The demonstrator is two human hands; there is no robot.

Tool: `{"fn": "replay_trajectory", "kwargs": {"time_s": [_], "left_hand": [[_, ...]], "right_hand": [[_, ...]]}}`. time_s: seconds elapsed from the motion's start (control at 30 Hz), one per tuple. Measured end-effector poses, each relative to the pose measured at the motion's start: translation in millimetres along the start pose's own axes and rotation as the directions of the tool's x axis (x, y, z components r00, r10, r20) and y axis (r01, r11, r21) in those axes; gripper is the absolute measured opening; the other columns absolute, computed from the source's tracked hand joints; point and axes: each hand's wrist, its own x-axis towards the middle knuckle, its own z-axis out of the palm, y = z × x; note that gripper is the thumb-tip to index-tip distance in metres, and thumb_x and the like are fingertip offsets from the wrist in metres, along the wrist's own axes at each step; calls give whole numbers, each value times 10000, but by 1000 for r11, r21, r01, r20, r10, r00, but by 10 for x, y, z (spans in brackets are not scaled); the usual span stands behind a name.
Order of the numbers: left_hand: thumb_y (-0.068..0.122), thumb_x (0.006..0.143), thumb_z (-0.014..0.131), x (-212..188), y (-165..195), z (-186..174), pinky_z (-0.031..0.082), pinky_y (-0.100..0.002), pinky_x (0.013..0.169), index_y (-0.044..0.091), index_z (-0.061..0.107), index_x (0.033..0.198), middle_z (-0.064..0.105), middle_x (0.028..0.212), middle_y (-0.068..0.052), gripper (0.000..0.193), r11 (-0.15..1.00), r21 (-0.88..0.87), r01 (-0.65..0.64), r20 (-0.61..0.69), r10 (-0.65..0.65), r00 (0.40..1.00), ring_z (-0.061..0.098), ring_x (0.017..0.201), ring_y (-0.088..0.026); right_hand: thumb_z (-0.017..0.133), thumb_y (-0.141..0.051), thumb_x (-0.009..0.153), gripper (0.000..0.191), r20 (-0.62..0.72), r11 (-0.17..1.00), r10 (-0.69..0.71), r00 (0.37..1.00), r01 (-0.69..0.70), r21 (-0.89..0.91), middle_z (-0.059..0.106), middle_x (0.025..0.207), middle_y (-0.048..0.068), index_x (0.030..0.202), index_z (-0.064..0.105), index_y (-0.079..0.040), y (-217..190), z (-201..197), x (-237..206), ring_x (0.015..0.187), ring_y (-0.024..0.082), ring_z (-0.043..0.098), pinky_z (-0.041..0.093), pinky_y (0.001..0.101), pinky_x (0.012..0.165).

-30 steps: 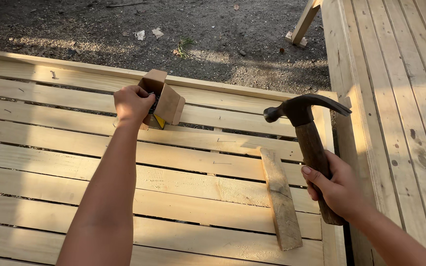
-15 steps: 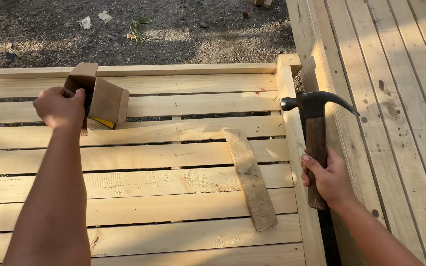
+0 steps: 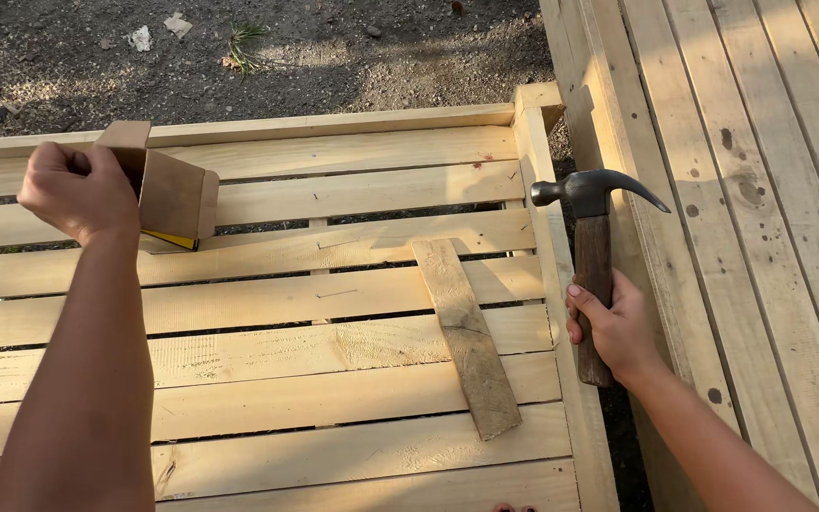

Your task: The person hammers nails into slatted wooden frames, taking nails by hand from a cardboard box and driving them into the wood with a claw hammer. They reposition boards, pull a nail out, and place a wood shim under a slat while working along the frame.

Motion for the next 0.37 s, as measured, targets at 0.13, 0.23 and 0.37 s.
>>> {"fn": "replay_trajectory", "kwargs": {"time_s": [0.13,0.23,0.37], "left_hand": [[-104,982,596,-287,811,99,535,-290,527,42,437,778,489,733,26,297,727,-660,189,164,-107,981,468,637,-41],[-56,950,595,-909,1681,278,539,-275,507,53,421,708,519,622,17,318,418,-795,439,402,-179,898,560,556,-57],[47,914,678,-2029,2987,196,526,-310,564,25,441,700,473,606,6,320,493,-536,685,768,-54,639,514,600,-92]], "right_hand": [[654,-119,951,161,6,999,-22,1000,22,-33,572,726,66,949,528,-20,26,9,7,484,150,537,436,319,442],[659,-126,951,170,9,999,-14,1000,15,-33,572,727,59,944,528,-18,27,10,4,489,145,543,443,317,445],[663,-131,946,167,-4,999,-25,1000,24,-39,570,724,64,951,537,-20,47,-21,-25,485,150,538,438,319,446]]}}
